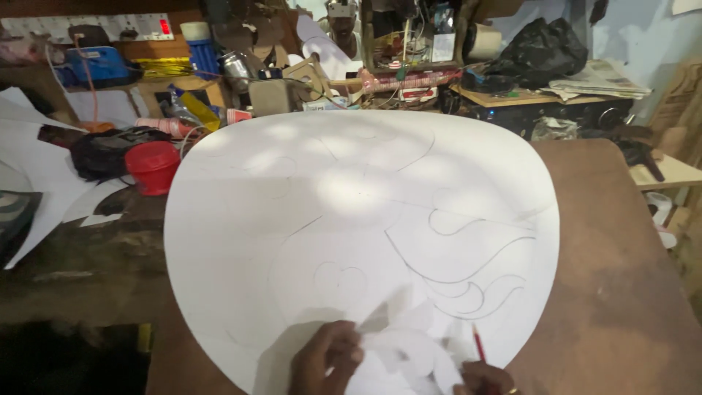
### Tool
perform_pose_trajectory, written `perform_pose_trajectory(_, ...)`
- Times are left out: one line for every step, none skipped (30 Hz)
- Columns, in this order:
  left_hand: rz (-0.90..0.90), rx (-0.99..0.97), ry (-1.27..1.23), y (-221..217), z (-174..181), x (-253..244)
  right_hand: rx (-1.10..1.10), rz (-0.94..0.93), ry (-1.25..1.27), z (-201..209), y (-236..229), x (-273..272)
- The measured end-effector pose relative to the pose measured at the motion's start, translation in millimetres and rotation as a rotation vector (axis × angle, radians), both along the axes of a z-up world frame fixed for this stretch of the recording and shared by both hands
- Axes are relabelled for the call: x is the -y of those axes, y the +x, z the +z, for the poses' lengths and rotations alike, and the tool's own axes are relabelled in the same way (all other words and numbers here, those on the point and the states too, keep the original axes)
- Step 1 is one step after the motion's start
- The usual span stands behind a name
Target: Tracing and drawing a geometric pattern on a large white circular board using a pencil and paper templates.
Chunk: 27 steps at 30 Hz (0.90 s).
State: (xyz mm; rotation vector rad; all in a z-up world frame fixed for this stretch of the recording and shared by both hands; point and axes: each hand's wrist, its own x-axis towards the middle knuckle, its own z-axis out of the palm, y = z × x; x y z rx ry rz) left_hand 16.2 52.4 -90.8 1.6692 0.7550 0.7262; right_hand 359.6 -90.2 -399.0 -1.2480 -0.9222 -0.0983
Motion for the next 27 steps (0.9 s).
perform_pose_trajectory(0.110, 0.011, 0.030, -2.7, -15.7, -4.3, -0.038, -0.099, -0.028, -0.2, 11.5, 5.5)
perform_pose_trajectory(0.107, 0.013, 0.023, -4.7, -22.5, 0.6, -0.035, -0.102, -0.035, 13.6, 24.0, 18.3)
perform_pose_trajectory(0.142, 0.042, 0.201, -6.8, -29.7, 5.4, -0.003, -0.090, 0.013, 27.2, 36.1, 30.7)
perform_pose_trajectory(0.178, 0.070, 0.379, -8.9, -37.4, 10.1, 0.029, -0.079, 0.060, 40.4, 48.0, 43.4)
perform_pose_trajectory(0.175, 0.072, 0.372, -3.8, -50.0, 10.2, 0.032, -0.083, 0.053, 58.2, 49.1, 56.1)
perform_pose_trajectory(0.140, 0.062, 0.524, -1.5, -61.7, 9.6, 0.088, -0.148, 0.020, 75.7, 47.8, 65.6)
perform_pose_trajectory(0.103, 0.050, 0.675, 0.5, -73.1, 9.3, 0.145, -0.213, -0.013, 93.6, 46.1, 75.1)
perform_pose_trajectory(0.106, 0.047, 0.672, -0.7, -78.7, 7.5, 0.144, -0.209, -0.017, 101.7, 33.5, 76.2)
perform_pose_trajectory(0.083, -0.006, 0.700, -1.8, -84.0, 6.1, 0.074, -0.158, 0.031, 110.3, 21.1, 77.8)
perform_pose_trajectory(0.059, -0.058, 0.730, -2.3, -88.6, 3.8, 0.004, -0.107, 0.081, 119.1, 9.3, 78.4)
perform_pose_trajectory(0.061, -0.060, 0.729, -4.2, -90.1, 0.2, 0.003, -0.104, 0.080, 118.2, 3.7, 78.0)
perform_pose_trajectory(0.075, -0.007, 0.918, -7.0, -90.6, -4.9, 0.006, -0.217, 0.017, 117.6, -2.2, 74.9)
perform_pose_trajectory(0.089, 0.047, 1.107, -10.0, -91.1, -10.1, 0.008, -0.329, -0.047, 117.1, -8.3, 71.9)
perform_pose_trajectory(0.090, 0.039, 1.107, -13.5, -84.2, -4.2, 0.002, -0.324, -0.049, 110.8, -5.8, 71.6)
perform_pose_trajectory(0.127, -0.115, 1.144, -16.8, -77.7, 1.7, 0.032, -0.225, 0.008, 104.0, -3.4, 71.2)
perform_pose_trajectory(0.160, -0.267, 1.173, -19.0, -72.6, 9.2, 0.061, -0.130, 0.060, 96.9, -0.6, 74.0)
perform_pose_trajectory(0.158, -0.273, 1.169, -23.1, -65.4, 8.0, 0.056, -0.128, 0.056, 109.8, -12.0, 77.2)
perform_pose_trajectory(0.024, -0.394, 1.164, -28.6, -57.2, 6.1, 0.060, -0.173, 0.026, 122.8, -24.1, 78.2)
perform_pose_trajectory(-0.110, -0.515, 1.150, -34.0, -49.4, 4.1, 0.064, -0.218, -0.003, 135.4, -36.0, 79.0)
perform_pose_trajectory(-0.116, -0.519, 1.136, -39.6, -33.3, 4.2, 0.060, -0.217, -0.018, 168.8, -57.4, 83.2)
perform_pose_trajectory(-0.198, -0.597, 1.045, -45.3, -18.0, 3.3, 0.002, -0.219, -0.063, 201.8, -78.6, 85.9)
perform_pose_trajectory(-0.273, -0.673, 0.949, -51.6, -3.0, 2.0, -0.054, -0.216, -0.109, 235.3, -99.1, 86.3)
perform_pose_trajectory(-0.274, -0.676, 0.933, -56.7, 8.0, 9.2, -0.055, -0.210, -0.123, 244.7, -108.5, 85.9)
perform_pose_trajectory(-0.272, -0.799, 0.881, -59.8, 22.8, 11.7, -0.076, -0.171, -0.086, 256.0, -116.0, 80.3)
perform_pose_trajectory(-0.270, -0.921, 0.826, -62.9, 38.3, 14.3, -0.097, -0.131, -0.049, 268.1, -123.5, 74.9)
perform_pose_trajectory(-0.267, -0.924, 0.824, -63.0, 34.8, 15.4, -0.099, -0.127, -0.049, 275.4, -132.5, 69.8)
perform_pose_trajectory(-0.227, -0.879, 0.828, -63.1, 31.6, 16.3, -0.169, -0.164, -0.081, 283.0, -141.6, 64.6)
